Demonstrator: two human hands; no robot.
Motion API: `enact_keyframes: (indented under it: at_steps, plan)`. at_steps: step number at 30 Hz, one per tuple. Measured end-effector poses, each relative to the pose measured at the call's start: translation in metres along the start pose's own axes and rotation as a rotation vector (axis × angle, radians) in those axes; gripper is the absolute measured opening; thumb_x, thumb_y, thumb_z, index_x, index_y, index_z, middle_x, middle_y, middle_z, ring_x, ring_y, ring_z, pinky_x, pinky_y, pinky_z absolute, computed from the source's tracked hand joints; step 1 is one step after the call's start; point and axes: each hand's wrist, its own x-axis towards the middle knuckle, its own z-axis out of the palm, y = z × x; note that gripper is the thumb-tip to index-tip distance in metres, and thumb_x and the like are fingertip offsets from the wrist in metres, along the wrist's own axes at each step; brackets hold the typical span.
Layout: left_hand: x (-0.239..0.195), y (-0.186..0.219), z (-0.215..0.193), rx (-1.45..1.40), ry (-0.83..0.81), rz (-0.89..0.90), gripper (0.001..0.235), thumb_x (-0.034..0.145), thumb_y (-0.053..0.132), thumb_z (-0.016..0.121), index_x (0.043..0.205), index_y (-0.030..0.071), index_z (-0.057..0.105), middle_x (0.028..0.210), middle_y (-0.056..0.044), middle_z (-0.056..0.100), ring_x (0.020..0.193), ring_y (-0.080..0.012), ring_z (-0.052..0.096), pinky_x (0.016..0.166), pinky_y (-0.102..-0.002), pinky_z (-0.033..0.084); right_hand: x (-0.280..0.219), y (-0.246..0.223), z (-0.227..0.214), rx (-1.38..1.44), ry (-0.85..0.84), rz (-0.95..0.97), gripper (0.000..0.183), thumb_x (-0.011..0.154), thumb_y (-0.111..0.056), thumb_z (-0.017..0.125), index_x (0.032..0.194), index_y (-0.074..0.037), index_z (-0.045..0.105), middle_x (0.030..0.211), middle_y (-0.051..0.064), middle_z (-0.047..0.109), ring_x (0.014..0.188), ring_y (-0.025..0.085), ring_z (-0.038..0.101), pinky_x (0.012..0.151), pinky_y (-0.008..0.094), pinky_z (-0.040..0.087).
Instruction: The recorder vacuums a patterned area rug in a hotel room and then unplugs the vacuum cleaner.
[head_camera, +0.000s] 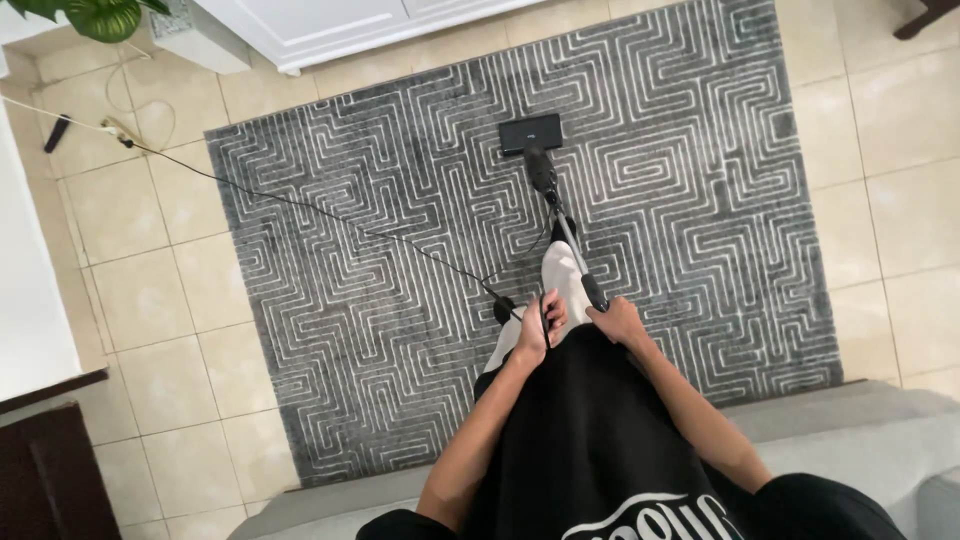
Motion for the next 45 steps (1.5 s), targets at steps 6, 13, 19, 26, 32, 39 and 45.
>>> enact_keyframes:
  at_steps: [6, 13, 19, 26, 32, 39, 45]
  plan:
    - [-0.018, -0.054, 0.002, -0.032, -0.074, -0.072, 0.053, 0.103, 0.051, 0.045, 0.065, 0.017, 0.032, 0.056, 0.002, 0.037, 0.041, -0.0088, 0.03, 0.039, -0.026, 0.019, -0.044, 0.042, 0.011, -0.027, 0.012, 0.014, 0.056, 0.077, -0.044, 0.069, 0.079, 0.012, 0.071, 0.07, 0.031, 0.071, 0.071, 0.043, 0.076, 0.073, 0.05, 0.06]
    - [-0.026, -0.112, 0.009, -0.049, -0.053, -0.167, 0.054, 0.104, 0.052, 0.044, 0.064, 0.017, 0.033, 0.056, 0.003, 0.037, 0.04, -0.0071, 0.029, 0.038, -0.026, 0.019, -0.071, 0.103, 0.032, -0.084, -0.007, -0.009, 0.063, 0.077, -0.047, 0.072, 0.087, 0.015, 0.069, 0.089, 0.04, 0.069, 0.092, 0.05, 0.073, 0.081, 0.052, 0.059]
    - [-0.036, -0.16, 0.026, -0.17, -0.068, -0.126, 0.054, 0.106, 0.051, 0.044, 0.064, 0.018, 0.034, 0.056, 0.001, 0.04, 0.04, -0.0087, 0.03, 0.039, -0.026, 0.02, -0.115, 0.143, 0.028, -0.085, -0.059, -0.011, 0.058, 0.08, -0.048, 0.071, 0.086, 0.009, 0.074, 0.085, 0.035, 0.07, 0.09, 0.047, 0.073, 0.079, 0.054, 0.057]
    - [-0.057, -0.224, 0.049, -0.22, -0.081, -0.171, 0.055, 0.105, 0.051, 0.043, 0.063, 0.018, 0.035, 0.056, 0.001, 0.039, 0.035, -0.0107, 0.029, 0.035, -0.028, 0.019, -0.133, 0.235, 0.043, -0.146, -0.152, -0.061, 0.061, 0.078, -0.05, 0.074, 0.083, 0.011, 0.072, 0.075, 0.03, 0.073, 0.077, 0.041, 0.077, 0.072, 0.049, 0.061]
    - [-0.079, -0.273, 0.06, -0.309, -0.118, -0.395, 0.056, 0.103, 0.055, 0.043, 0.063, 0.018, 0.034, 0.057, 0.001, 0.039, 0.04, -0.012, 0.031, 0.037, -0.028, 0.02, -0.173, 0.257, 0.024, -0.107, -0.091, -0.186, 0.053, 0.075, -0.043, 0.078, 0.083, 0.009, 0.073, 0.083, 0.03, 0.072, 0.085, 0.045, 0.073, 0.075, 0.051, 0.058]
    - [-0.08, -0.263, 0.077, -0.178, -0.136, -0.357, 0.057, 0.105, 0.054, 0.043, 0.061, 0.018, 0.032, 0.056, 0.002, 0.037, 0.038, -0.0098, 0.029, 0.036, -0.027, 0.02, -0.174, 0.256, 0.017, -0.137, -0.011, -0.128, 0.057, 0.074, -0.046, 0.08, 0.084, 0.01, 0.073, 0.087, 0.035, 0.07, 0.089, 0.046, 0.073, 0.08, 0.052, 0.058]
    - [-0.076, -0.226, 0.071, -0.249, -0.132, -0.181, 0.058, 0.104, 0.055, 0.045, 0.061, 0.017, 0.032, 0.056, -0.001, 0.039, 0.036, -0.0117, 0.029, 0.035, -0.028, 0.021, -0.157, 0.233, 0.022, -0.119, 0.046, -0.154, 0.051, 0.075, -0.041, 0.075, 0.076, 0.009, 0.072, 0.078, 0.033, 0.069, 0.081, 0.045, 0.074, 0.077, 0.051, 0.058]
